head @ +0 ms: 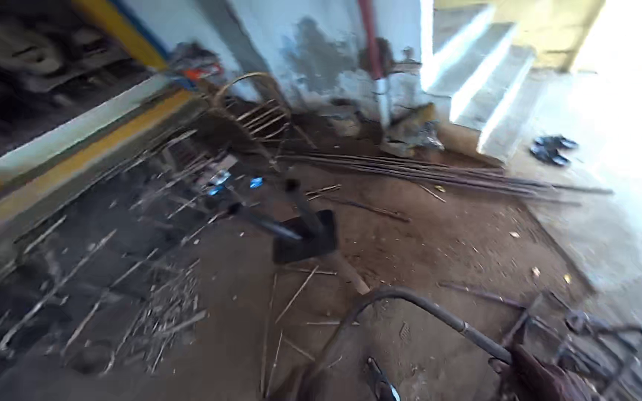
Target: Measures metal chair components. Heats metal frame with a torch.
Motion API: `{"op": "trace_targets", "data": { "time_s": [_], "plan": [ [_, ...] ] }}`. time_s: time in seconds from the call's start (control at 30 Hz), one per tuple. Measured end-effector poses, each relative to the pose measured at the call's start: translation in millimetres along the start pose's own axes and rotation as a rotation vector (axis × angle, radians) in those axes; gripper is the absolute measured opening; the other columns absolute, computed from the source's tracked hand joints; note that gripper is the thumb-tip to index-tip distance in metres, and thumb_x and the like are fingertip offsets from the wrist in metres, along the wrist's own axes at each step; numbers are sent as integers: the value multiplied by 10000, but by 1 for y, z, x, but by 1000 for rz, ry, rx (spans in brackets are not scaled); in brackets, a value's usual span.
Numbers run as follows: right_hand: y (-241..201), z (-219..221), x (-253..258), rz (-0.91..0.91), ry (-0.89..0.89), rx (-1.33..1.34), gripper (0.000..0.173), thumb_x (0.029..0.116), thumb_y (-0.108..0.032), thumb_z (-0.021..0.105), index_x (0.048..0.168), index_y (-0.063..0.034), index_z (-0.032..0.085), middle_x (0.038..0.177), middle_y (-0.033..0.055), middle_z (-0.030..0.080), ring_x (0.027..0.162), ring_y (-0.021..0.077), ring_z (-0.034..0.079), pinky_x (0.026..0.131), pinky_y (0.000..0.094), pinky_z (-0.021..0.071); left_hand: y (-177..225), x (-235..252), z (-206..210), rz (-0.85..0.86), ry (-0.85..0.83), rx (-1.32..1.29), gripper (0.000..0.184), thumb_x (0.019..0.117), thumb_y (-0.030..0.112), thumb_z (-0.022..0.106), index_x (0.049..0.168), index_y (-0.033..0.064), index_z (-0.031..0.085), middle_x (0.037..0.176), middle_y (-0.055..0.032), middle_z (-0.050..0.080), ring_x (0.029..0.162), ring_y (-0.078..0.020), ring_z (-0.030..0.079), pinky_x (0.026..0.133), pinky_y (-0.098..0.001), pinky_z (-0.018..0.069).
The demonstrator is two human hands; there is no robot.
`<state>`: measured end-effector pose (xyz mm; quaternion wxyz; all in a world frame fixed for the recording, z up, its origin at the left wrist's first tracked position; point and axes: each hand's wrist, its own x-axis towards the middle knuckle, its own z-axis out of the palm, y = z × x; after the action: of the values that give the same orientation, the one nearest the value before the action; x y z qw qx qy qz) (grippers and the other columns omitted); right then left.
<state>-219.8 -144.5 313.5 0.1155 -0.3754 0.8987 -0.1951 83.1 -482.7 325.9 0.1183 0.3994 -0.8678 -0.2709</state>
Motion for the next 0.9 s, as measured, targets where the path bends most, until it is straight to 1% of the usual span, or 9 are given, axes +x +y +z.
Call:
{"op": "trace_targets", "data": {
  "time_s": [0.13,0.23,0.37,0.47,0.53,0.63,0.73,0.8,0.9],
  "plan": [
    [-102,-35,92,-100,126,13,561,1005,-607,548,1043,-68,699,677,133,670,564,324,659,503,585,512,-5,68,-117,88,200,0,479,976,514,659,1089,52,718,794,-82,722,641,-185,688,590,-457,600],
    [-136,-71,136,-162,211,-61,541,1014,-601,534,1029,-87,702,658,110,651,536,297,634,467,555,491,5,106,-150,128,291,-15,482,982,533,638,1075,65,706,752,-57,691,597,-151,649,536,-411,568],
    [-148,-99,189,-183,296,-170,587,998,-685,467,923,-140,674,580,65,567,475,263,564,417,511,416,8,152,-138,93,353,-12,524,963,631,597,1039,127,717,701,-5,656,555,-135,613,490,-404,533],
    [-145,-103,224,-186,355,-221,648,980,-750,391,826,-171,640,529,28,507,444,244,528,394,482,380,11,179,-128,72,350,16,580,958,681,557,1025,128,719,656,-12,632,523,-159,596,470,-434,518],
    [-140,-98,243,-178,322,-238,687,963,-785,362,788,-177,630,520,28,502,450,250,538,401,493,390,10,191,-118,47,349,54,630,953,722,513,999,130,723,620,-20,617,505,-181,592,461,-453,504],
    [-127,-91,260,-130,86,-205,711,952,-785,404,846,-132,665,575,86,574,533,315,611,474,570,469,7,193,-98,-26,295,76,656,955,728,497,974,114,726,613,-45,632,513,-214,620,474,-482,525],
    [-115,-72,263,-90,-80,-205,747,948,-804,379,866,-113,653,614,119,599,589,357,634,524,592,477,-8,187,-77,-107,224,96,683,943,760,474,938,119,709,593,-45,608,512,-227,612,481,-490,516],
    [-120,-65,256,-60,-80,-205,765,948,-808,363,877,-106,658,625,128,611,605,368,647,530,594,484,-14,187,-72,-115,213,95,676,942,757,475,926,123,708,592,-43,608,516,-223,615,484,-486,518],
    [-143,-53,228,-2,94,-212,729,959,-791,356,874,-139,670,602,95,611,557,334,647,477,554,481,-20,188,-74,-33,255,93,613,964,692,517,960,117,728,639,-34,650,530,-189,634,495,-470,548]
  ]
}}
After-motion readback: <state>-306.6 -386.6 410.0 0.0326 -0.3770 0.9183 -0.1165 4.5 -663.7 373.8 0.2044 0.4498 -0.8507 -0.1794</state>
